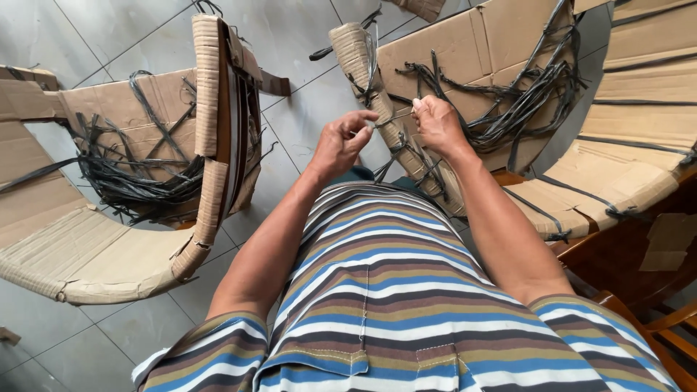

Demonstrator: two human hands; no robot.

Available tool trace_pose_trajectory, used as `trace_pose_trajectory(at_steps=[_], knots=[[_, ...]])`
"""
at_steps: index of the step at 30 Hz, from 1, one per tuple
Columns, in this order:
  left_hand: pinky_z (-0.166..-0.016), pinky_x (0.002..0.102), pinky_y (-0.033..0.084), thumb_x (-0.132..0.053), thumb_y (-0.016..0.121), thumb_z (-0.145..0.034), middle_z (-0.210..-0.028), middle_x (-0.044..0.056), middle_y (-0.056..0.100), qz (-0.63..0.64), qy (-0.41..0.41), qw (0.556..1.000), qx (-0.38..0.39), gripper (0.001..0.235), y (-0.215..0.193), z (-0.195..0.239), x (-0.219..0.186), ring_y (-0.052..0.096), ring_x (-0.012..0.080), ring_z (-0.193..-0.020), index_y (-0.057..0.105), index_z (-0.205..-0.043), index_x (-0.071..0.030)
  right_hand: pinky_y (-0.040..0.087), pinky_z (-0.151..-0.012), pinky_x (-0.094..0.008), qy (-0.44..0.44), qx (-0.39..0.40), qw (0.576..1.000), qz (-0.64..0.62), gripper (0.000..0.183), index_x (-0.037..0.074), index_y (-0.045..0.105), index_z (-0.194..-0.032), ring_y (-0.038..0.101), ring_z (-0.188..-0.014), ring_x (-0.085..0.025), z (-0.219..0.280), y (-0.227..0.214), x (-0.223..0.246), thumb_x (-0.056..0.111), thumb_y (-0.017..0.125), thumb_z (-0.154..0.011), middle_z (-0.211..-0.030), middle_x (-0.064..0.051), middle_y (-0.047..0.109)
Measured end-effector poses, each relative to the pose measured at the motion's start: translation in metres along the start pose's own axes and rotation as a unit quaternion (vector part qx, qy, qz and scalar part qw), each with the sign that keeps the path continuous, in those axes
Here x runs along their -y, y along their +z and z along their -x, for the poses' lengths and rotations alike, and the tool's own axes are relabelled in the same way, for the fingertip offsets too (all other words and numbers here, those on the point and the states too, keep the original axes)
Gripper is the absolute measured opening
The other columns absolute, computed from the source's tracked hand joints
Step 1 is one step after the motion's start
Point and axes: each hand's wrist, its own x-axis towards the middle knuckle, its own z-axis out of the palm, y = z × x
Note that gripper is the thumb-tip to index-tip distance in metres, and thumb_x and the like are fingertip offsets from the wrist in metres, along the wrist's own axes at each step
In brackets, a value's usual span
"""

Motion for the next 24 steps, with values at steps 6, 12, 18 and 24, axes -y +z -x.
trace_pose_trajectory(at_steps=[6, 12, 18, 24], knots=[[-0.071, 0.022, 0.061, -0.022, 0.068, -0.100, -0.073, 0.006, 0.076, 0.132, -0.038, 0.990, -0.029, 0.018, 0.035, -0.040, 0.048, 0.070, 0.0074, -0.072, 0.077, -0.096, -0.007, 0.052, -0.057, -0.020, -0.019, 0.006, 0.998, -0.060, 0.030, 0.007, 0.070, -0.089, 0.064, -0.059, -0.009, 0.022, -0.007, 0.042, 0.028, 0.064, -0.109, -0.069, -0.002, 0.064], [-0.072, 0.026, 0.062, -0.012, 0.082, -0.087, -0.084, 0.005, 0.079, 0.015, -0.027, 0.999, -0.036, 0.020, 0.043, -0.044, 0.061, 0.074, 0.0096, -0.079, 0.081, -0.107, -0.012, 0.048, -0.061, -0.026, -0.081, 0.030, 0.996, -0.032, 0.032, 0.007, 0.070, -0.087, 0.057, -0.062, -0.010, 0.042, -0.008, 0.080, 0.030, 0.067, -0.109, -0.064, -0.003, 0.060], [-0.075, 0.032, 0.062, -0.023, 0.079, -0.090, -0.089, 0.002, 0.078, -0.094, -0.031, 0.994, -0.048, 0.015, 0.041, -0.043, 0.052, 0.076, 0.0165, -0.086, 0.080, -0.104, -0.019, 0.053, -0.073, -0.031, -0.124, 0.020, 0.991, -0.048, 0.031, 0.013, 0.074, -0.110, 0.064, -0.077, -0.015, 0.047, -0.010, 0.111, 0.032, 0.050, -0.114, -0.098, -0.010, 0.070], [-0.084, 0.038, 0.059, -0.029, 0.079, -0.090, -0.091, 0.003, 0.075, -0.103, -0.030, 0.993, -0.043, 0.015, 0.035, -0.039, 0.040, 0.073, 0.0234, -0.093, 0.079, -0.103, -0.022, 0.056, -0.062, -0.029, -0.134, 0.125, 0.983, -0.031, 0.015, 0.008, 0.076, -0.107, 0.067, -0.077, -0.016, 0.021, 0.000, 0.068, 0.017, 0.064, -0.107, -0.083, -0.009, 0.063]])
